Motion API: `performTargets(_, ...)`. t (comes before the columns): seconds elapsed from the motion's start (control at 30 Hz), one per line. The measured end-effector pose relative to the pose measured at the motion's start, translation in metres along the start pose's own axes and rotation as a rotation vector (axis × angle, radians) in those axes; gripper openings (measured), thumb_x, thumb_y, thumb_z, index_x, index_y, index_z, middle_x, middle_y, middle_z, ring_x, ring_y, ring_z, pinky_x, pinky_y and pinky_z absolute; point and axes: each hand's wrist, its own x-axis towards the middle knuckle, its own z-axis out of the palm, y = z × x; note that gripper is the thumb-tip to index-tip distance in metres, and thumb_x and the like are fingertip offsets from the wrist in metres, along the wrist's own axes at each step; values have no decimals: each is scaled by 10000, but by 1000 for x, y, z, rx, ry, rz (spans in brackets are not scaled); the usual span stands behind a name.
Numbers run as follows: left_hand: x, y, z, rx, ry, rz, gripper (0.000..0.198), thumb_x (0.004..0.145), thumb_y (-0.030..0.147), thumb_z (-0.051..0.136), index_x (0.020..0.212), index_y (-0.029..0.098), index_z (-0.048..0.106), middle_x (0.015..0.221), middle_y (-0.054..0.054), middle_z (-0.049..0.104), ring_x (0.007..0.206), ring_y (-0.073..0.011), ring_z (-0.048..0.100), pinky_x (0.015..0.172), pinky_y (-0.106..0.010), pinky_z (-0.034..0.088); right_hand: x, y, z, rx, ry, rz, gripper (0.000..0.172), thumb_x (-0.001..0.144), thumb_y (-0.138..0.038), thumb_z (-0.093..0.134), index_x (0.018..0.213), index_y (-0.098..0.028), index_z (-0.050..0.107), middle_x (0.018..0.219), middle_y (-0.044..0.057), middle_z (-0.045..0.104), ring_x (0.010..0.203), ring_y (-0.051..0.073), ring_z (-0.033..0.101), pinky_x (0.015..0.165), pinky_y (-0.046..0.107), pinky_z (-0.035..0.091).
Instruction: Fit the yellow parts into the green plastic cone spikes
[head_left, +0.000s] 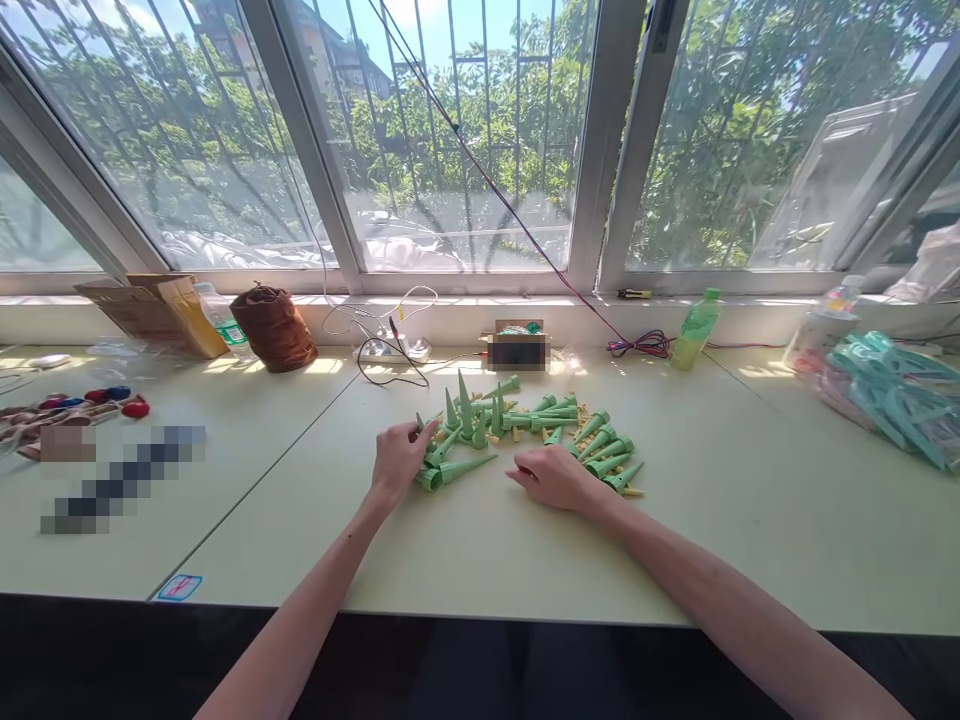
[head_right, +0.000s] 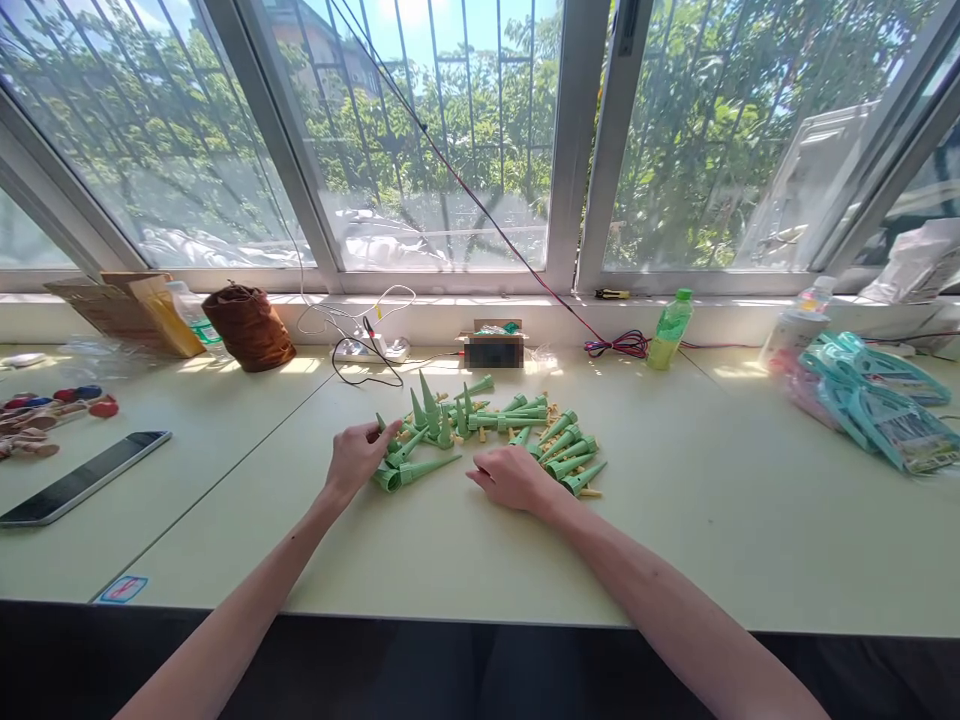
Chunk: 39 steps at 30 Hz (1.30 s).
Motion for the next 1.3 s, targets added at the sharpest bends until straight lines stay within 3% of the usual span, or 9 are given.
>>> performTargets(0.23, -1, -1, 1, 40, 25, 22, 519, 838, 538, 529, 476, 178, 433, 437, 27, 406, 483, -103, 317, 527, -245, 295, 0, -1, 0, 11, -13, 9, 341, 976, -342, 506, 684, -172, 550, 602, -12, 531, 537, 102, 405, 561, 261, 179)
performTargets(0.33, -6, -2, -4, 6, 45, 45, 367, 832, 515, 566, 717, 171, 628, 475, 41, 470, 473, -112, 402, 548, -232, 351, 0, -1, -1, 16, -8, 6, 338, 972, -337, 512, 678, -173, 547, 603, -10, 543, 537, 101, 405, 563, 263, 179)
performTargets(0.43, -17, 2, -13, -21, 196, 75, 334, 825, 491, 614, 911, 170, 644, 543, 43, 525, 505, -111, 479, 583, -215, 385, 0, -1, -1, 18, -14, 4, 340, 976, -339, 504, 684, -171, 547, 613, -6, 558, 544, 101, 421, 568, 263, 179)
performTargets(0.53, -31, 13, -20, -1, 348, 197, 315, 894, 428, 550, 714, 173, 593, 514, 36, 462, 492, -99, 416, 562, -218, 350, -1, -1, -1, 13, -13, 5, 335, 1004, -326, 451, 726, -169, 553, 648, 6, 585, 564, 105, 457, 578, 263, 186)
performTargets(0.6, -38, 24, -20, -3, 293, 336, 400, 928, 390, 504, 592, 174, 519, 493, 33, 402, 480, -93, 343, 529, -225, 311, -2, -1, 0, 0, -1, 14, 322, 1021, -304, 409, 765, -170, 553, 674, 16, 603, 577, 112, 484, 583, 267, 191)
performTargets(0.73, -44, 51, -5, -51, 5, 648, 430, 952, 330, 487, 554, 173, 451, 509, 32, 368, 486, -90, 297, 503, -236, 270, -1, -2, 1, -29, 57, 74, 291, 1033, -280, 353, 839, -175, 543, 675, 27, 618, 567, 133, 519, 566, 277, 185)
performTargets(0.97, -44, 92, 52, -87, -130, 1007, 398, 982, 239, 406, 592, 178, 465, 528, 23, 399, 457, -96, 296, 483, -281, 189, -1, 7, -6, -23, 201, 271, 288, 1005, -274, 341, 814, -188, 539, 596, 13, 581, 509, 144, 495, 530, 276, 175)
performTargets(1.13, -52, 91, 78, -228, -179, 892, 363, 1000, 242, 392, 647, 180, 448, 568, 17, 458, 493, -99, 337, 515, -274, 228, -3, 26, -12, -32, 412, 320, 448, 1030, -355, 251, 698, -195, 505, 530, 6, 500, 473, 133, 422, 534, 273, 199)
performTargets(1.3, -56, 81, 81, -321, -314, 700, 356, 999, 253, 361, 665, 181, 462, 580, 13, 467, 529, -106, 366, 545, -250, 293, -4, 39, -23, 2, 588, 457, 528, 1037, -435, 231, 604, -208, 431, 503, -3, 438, 467, 129, 364, 537, 270, 229)
